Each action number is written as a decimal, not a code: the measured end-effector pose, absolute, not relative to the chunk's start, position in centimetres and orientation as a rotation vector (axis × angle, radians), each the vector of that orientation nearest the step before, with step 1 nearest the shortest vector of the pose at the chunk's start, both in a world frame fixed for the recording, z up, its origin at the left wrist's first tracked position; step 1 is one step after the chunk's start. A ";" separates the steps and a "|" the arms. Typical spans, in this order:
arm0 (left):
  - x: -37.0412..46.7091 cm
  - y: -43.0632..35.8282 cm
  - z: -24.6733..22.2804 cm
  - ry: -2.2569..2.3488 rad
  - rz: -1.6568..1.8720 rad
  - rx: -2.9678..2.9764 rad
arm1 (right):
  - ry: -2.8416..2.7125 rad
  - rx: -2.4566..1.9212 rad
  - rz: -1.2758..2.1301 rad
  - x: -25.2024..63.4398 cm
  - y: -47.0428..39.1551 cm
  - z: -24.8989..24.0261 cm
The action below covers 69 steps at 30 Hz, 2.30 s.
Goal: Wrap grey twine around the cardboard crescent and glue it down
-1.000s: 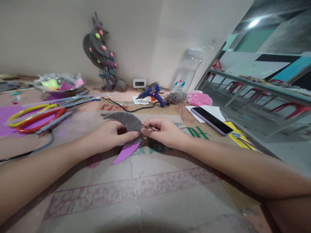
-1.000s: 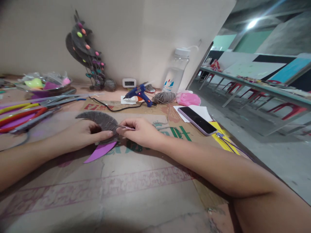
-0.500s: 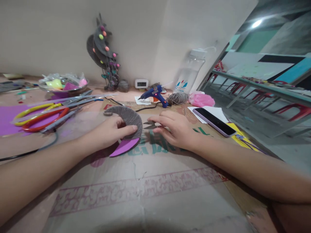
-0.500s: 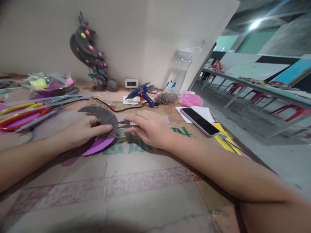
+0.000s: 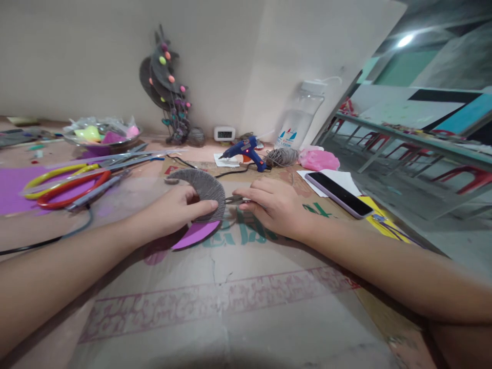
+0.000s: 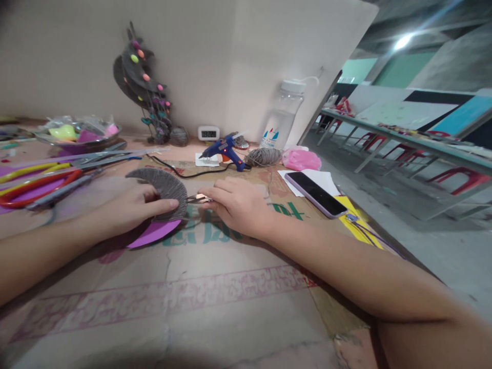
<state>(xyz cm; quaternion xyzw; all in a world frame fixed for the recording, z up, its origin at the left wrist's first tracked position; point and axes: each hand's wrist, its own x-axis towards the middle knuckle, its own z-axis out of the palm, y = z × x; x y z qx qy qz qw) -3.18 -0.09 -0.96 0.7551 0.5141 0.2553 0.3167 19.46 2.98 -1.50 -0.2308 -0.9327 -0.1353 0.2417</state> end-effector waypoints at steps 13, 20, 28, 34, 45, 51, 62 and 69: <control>-3.2 0.0 -1.3 1.341 0.664 1.974 | -2.549 -0.619 -0.381 19.2 2.9 -1.6; -3.3 0.0 -1.2 1.308 0.633 2.009 | -2.535 -0.613 -0.370 19.2 2.9 -1.7; -3.2 0.0 -1.2 1.363 0.659 1.965 | -2.468 -0.615 -0.180 19.6 3.3 -1.9; -3.0 0.0 -0.7 1.359 0.684 1.869 | -2.481 -0.569 -0.176 19.6 3.3 -2.1; -3.1 -0.1 -0.3 1.470 0.647 1.851 | -2.491 -0.542 -0.256 19.5 3.2 -2.0; -3.4 0.1 -0.6 1.406 0.628 1.816 | -2.489 -0.533 -0.260 19.5 3.4 -2.1; -3.0 -0.2 -0.3 1.384 0.680 1.779 | -2.514 -0.526 -0.259 19.3 3.1 -1.8; -3.3 0.0 -0.8 1.314 0.664 1.784 | -2.500 -0.549 -0.228 19.4 3.2 -2.0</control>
